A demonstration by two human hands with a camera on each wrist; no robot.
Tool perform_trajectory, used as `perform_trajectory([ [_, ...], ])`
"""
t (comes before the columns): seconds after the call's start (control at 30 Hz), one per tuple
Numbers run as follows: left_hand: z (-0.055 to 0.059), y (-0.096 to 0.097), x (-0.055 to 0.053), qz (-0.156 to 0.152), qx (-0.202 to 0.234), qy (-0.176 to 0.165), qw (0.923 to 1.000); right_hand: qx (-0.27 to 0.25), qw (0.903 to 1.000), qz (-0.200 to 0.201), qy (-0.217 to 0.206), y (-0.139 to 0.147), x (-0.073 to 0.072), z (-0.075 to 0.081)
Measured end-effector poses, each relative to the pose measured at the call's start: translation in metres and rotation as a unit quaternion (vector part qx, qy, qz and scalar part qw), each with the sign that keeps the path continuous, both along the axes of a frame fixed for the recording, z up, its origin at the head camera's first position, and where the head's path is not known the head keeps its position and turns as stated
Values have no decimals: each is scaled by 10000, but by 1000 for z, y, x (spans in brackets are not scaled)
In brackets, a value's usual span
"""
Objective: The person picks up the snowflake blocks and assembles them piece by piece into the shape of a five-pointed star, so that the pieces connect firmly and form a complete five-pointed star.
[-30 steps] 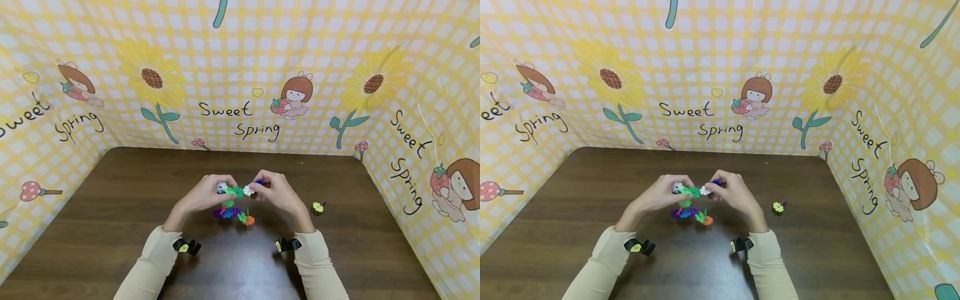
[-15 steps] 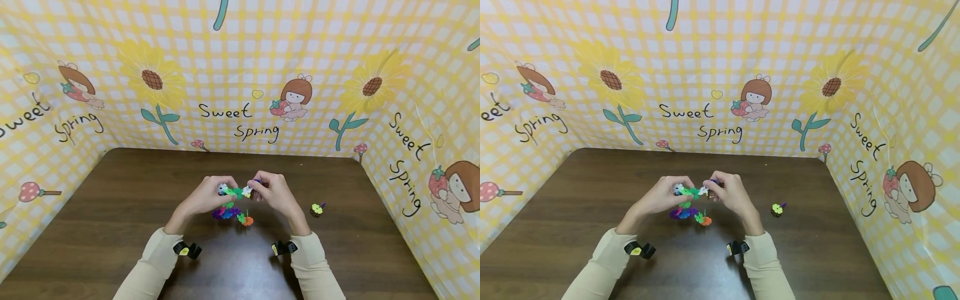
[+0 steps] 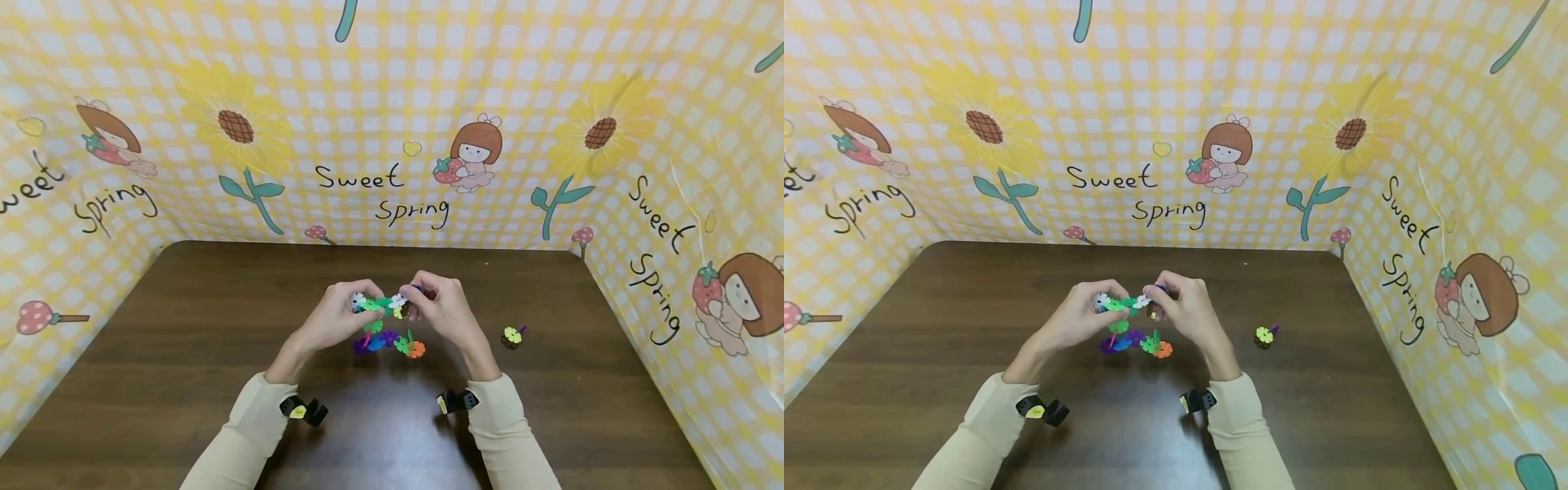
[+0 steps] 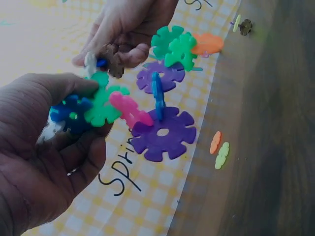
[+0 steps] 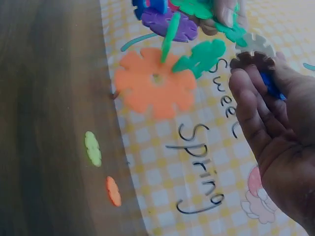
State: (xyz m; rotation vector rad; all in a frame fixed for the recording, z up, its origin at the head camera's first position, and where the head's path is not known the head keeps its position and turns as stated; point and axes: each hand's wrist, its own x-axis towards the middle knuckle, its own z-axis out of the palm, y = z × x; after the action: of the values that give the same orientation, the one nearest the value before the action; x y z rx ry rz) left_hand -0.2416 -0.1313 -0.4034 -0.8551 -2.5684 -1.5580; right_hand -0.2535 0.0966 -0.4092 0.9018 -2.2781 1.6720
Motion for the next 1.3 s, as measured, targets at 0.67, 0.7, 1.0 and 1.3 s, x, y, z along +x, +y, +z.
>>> perform_trajectory([
  [0.67, 5, -5, 2, -429, -918, -149, 9947, 408, 9990, -61, -156, -10, -1, -8],
  [0.7, 5, -5, 2, -462, -953, -163, 9942, 419, 9989, 5, -206, -13, 0, -8],
  [1.0, 1, -4, -1, -478, -1175, 41, 9919, 153, 9965, 300, -764, -16, -6, -19],
  [1.3, 2, -7, 0, -885, -1660, -106, 9821, 1309, 9886, -196, -715, -7, -21, -47],
])
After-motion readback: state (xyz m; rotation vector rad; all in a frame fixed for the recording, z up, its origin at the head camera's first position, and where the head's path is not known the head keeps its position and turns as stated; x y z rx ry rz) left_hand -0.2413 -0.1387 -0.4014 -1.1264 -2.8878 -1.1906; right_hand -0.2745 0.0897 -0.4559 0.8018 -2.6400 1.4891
